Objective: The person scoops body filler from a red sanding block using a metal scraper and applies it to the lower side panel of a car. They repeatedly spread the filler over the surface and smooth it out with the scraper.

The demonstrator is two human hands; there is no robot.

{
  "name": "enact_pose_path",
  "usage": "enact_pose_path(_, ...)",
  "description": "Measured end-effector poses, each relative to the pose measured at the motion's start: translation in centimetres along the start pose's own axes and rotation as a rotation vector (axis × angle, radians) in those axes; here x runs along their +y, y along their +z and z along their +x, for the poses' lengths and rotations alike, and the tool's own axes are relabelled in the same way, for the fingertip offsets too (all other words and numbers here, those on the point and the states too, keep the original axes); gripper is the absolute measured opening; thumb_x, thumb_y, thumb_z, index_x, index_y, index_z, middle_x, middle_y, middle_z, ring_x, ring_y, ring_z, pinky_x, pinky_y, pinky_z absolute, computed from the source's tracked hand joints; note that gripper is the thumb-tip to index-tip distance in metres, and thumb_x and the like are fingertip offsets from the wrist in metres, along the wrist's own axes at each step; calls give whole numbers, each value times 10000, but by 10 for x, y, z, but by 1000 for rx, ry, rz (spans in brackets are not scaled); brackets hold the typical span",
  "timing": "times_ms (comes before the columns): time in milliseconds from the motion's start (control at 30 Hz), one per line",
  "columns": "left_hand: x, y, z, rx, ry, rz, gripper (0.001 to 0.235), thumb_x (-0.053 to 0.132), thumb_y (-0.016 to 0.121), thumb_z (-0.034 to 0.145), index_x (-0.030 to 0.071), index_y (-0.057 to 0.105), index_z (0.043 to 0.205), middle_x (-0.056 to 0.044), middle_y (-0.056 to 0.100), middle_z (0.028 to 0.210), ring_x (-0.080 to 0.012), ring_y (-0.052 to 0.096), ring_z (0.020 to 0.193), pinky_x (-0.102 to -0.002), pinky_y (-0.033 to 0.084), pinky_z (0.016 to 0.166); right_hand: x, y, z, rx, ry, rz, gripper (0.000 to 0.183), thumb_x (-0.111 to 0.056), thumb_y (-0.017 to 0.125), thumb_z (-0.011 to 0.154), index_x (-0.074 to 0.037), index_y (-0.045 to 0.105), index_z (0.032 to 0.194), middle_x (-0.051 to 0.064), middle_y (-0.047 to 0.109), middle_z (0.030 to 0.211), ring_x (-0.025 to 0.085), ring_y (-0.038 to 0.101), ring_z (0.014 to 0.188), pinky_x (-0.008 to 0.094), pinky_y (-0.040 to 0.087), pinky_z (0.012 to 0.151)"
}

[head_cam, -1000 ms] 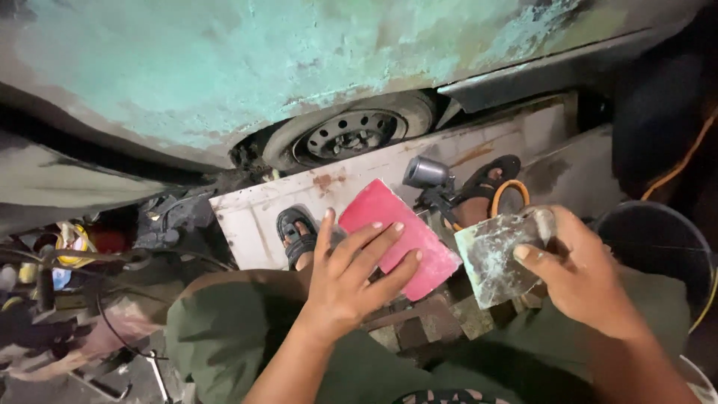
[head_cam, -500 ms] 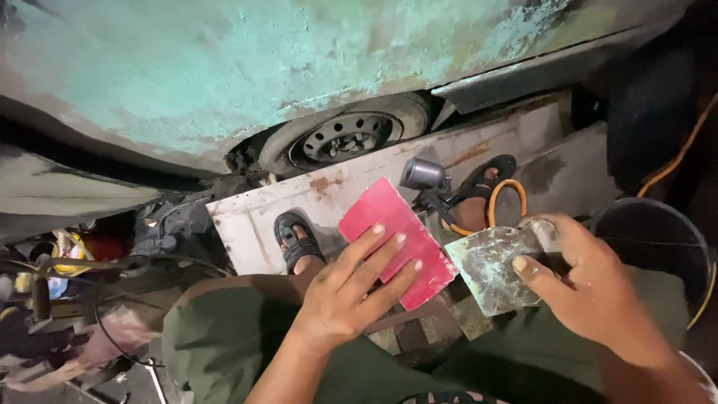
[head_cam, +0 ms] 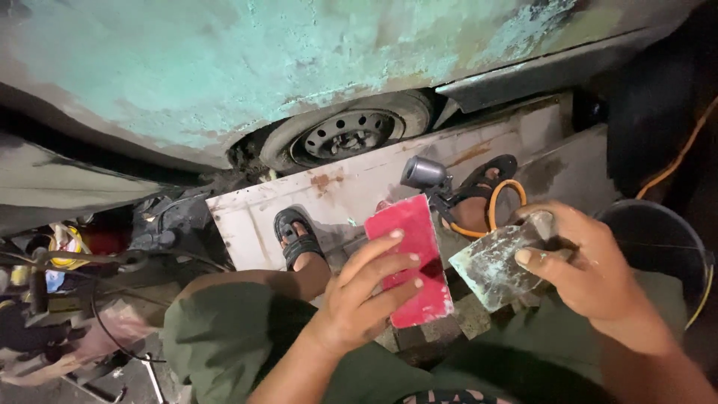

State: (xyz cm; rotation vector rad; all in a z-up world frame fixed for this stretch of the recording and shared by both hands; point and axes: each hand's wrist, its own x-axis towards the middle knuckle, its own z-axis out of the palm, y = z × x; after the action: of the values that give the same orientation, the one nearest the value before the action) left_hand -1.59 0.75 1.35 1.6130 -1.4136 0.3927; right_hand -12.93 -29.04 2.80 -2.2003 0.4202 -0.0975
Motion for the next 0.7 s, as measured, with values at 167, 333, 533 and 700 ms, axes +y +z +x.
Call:
enact_pose_path(167, -13, 30, -12, 348, -109, 215, 214, 386, 944, 769, 337, 790, 909, 6, 516, 1414, -222, 404, 1366, -398, 424, 1150, 12, 25, 6, -75, 132, 877, 327, 29, 658, 849, 56, 612, 1171, 143, 645, 895, 252, 643, 826, 377, 523, 737)
enact_pose_path(333, 4, 18, 0, 473, -385, -131, 308, -52, 885, 788, 96, 753, 1024, -29, 458, 1087, -232, 592, 1049, -303, 601, 828, 33, 30, 6, 2, 184, 935, 311, 14, 606, 863, 37, 569, 1171, 160, 638, 941, 291, 642, 872, 398, 501, 775)
enact_pose_path(533, -4, 7, -14, 359, -535, -222, 291, -14, 689, 984, 179, 735, 1197, -37, 592, 1002, -221, 706, 996, -261, 594, 732, 37, 33, 3, 2, 149, 904, 134, -23, 596, 879, -60, 507, 972, 47, 509, 837, 175, 504, 763, 328, 388, 710)
enact_pose_path(700, -13, 11, -18, 224, -432, -128, 561, -184, 711, 938, 156, 597, 1369, -115, 704, 1326, -313, 719, 1261, -341, 749, 968, 38, 25, 9, -25, 58, 499, 175, -152, 587, 906, -120, 434, 829, -28, 386, 739, 119, 358, 683, 329, 306, 651)
